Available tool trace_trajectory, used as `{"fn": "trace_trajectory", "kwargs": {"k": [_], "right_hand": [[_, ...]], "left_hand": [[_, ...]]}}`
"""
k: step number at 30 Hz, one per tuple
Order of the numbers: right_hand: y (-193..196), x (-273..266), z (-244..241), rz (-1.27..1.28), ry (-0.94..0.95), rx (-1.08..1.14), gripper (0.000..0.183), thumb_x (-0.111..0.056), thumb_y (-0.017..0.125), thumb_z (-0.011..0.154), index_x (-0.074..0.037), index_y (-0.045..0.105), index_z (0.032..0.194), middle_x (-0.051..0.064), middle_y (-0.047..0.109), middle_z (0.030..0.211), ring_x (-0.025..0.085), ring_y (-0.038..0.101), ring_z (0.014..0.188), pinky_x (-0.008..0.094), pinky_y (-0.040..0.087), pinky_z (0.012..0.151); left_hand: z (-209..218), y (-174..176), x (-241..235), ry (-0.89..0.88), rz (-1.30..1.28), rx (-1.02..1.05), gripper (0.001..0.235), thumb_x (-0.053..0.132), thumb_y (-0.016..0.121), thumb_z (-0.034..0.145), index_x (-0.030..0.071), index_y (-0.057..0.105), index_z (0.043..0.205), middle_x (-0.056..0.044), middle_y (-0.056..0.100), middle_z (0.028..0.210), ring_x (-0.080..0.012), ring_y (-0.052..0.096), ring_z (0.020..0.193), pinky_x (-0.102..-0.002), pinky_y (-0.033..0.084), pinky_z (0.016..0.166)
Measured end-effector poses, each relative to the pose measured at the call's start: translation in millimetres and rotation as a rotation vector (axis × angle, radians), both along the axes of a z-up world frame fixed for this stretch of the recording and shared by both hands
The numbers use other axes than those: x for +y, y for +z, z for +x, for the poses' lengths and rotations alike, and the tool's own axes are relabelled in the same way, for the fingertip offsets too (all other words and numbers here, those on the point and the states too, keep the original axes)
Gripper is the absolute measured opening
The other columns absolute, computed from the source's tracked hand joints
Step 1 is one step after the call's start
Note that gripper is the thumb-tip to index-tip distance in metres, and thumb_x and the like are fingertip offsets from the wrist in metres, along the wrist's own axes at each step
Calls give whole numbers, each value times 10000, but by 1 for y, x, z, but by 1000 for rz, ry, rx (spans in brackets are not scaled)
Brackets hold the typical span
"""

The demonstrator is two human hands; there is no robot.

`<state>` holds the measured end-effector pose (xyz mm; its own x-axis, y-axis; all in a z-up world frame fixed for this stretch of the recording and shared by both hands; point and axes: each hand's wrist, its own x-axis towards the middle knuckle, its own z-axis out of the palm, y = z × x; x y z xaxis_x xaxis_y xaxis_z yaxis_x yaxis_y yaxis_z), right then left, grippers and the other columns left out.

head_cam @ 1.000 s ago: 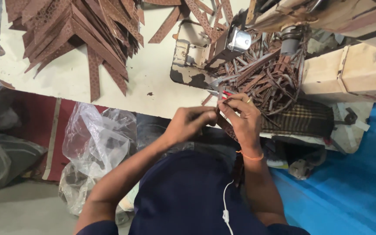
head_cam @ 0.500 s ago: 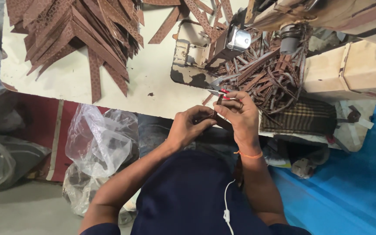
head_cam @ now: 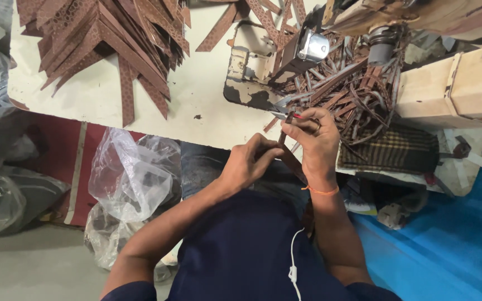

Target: Trimming and preparing patterned leather or synthetic strips for shoe manufacturing.

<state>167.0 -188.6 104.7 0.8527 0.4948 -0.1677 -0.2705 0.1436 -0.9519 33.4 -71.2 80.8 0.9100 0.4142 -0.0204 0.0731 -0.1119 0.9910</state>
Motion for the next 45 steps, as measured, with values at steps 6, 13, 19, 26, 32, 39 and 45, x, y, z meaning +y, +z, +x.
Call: {"fn": "trace_trajectory", "kwargs": {"k": [6, 13, 19, 26, 32, 39, 45], "right_hand": [[-5, -1, 0, 25, -20, -22, 321, 123, 788, 858, -17, 599, 1076, 97, 711, 985, 140, 704, 915, 270, 576, 884], [47, -11, -16, -495, 296, -166, 659, -52, 781, 830, -75, 527, 1438, 79, 705, 955, 125, 643, 739, 289, 518, 634], [72, 14, 19, -499, 41, -1224, 418, -46, 745, 992, -43, 624, 1392, 120, 683, 1046, 284, 642, 914, 390, 517, 811], [90, 44, 56, -595, 178, -1097, 419, -42, 743, 964, -33, 662, 1375, 169, 672, 1034, 314, 669, 915, 394, 536, 834], [91, 49, 61, -576, 152, -950, 377, -73, 784, 947, -47, 685, 1310, 150, 727, 1099, 274, 725, 957, 346, 560, 824], [92, 47, 66, -618, 137, -1065, 383, -48, 804, 931, -35, 693, 1297, 158, 723, 1080, 281, 709, 953, 369, 554, 833], [84, 44, 76, -578, 116, -1123, 397, -36, 790, 975, -29, 675, 1355, 170, 721, 1132, 302, 708, 998, 380, 551, 876]], "left_hand": [[2, -9, 4, -29, -228, -111, 231, 151, 733, 990, -27, 627, 1092, -134, 772, 970, -100, 747, 905, -294, 612, 757], [32, 67, 48, -64, -62, 207, 274, 203, 740, 944, 12, 653, 1121, -156, 782, 878, -191, 763, 731, -318, 591, 665], [103, 62, 87, -253, 380, -429, 210, 130, 689, 1041, 18, 574, 1177, -144, 729, 1040, -218, 753, 892, -312, 643, 779], [140, 56, 108, -76, 74, -37, 396, 200, 798, 899, -4, 592, 1169, -124, 771, 925, -194, 780, 782, -307, 620, 673], [148, 31, 106, -17, 28, -164, 335, 195, 786, 928, -6, 638, 1152, -122, 796, 960, -151, 788, 828, -286, 631, 685], [146, 48, 104, 16, 159, -54, 340, 206, 800, 914, 32, 648, 1164, -114, 772, 892, -170, 777, 797, -318, 615, 738], [152, 47, 120, -79, 164, -115, 418, 171, 801, 890, 43, 647, 1256, -117, 775, 949, -182, 788, 856, -312, 633, 754]]}}
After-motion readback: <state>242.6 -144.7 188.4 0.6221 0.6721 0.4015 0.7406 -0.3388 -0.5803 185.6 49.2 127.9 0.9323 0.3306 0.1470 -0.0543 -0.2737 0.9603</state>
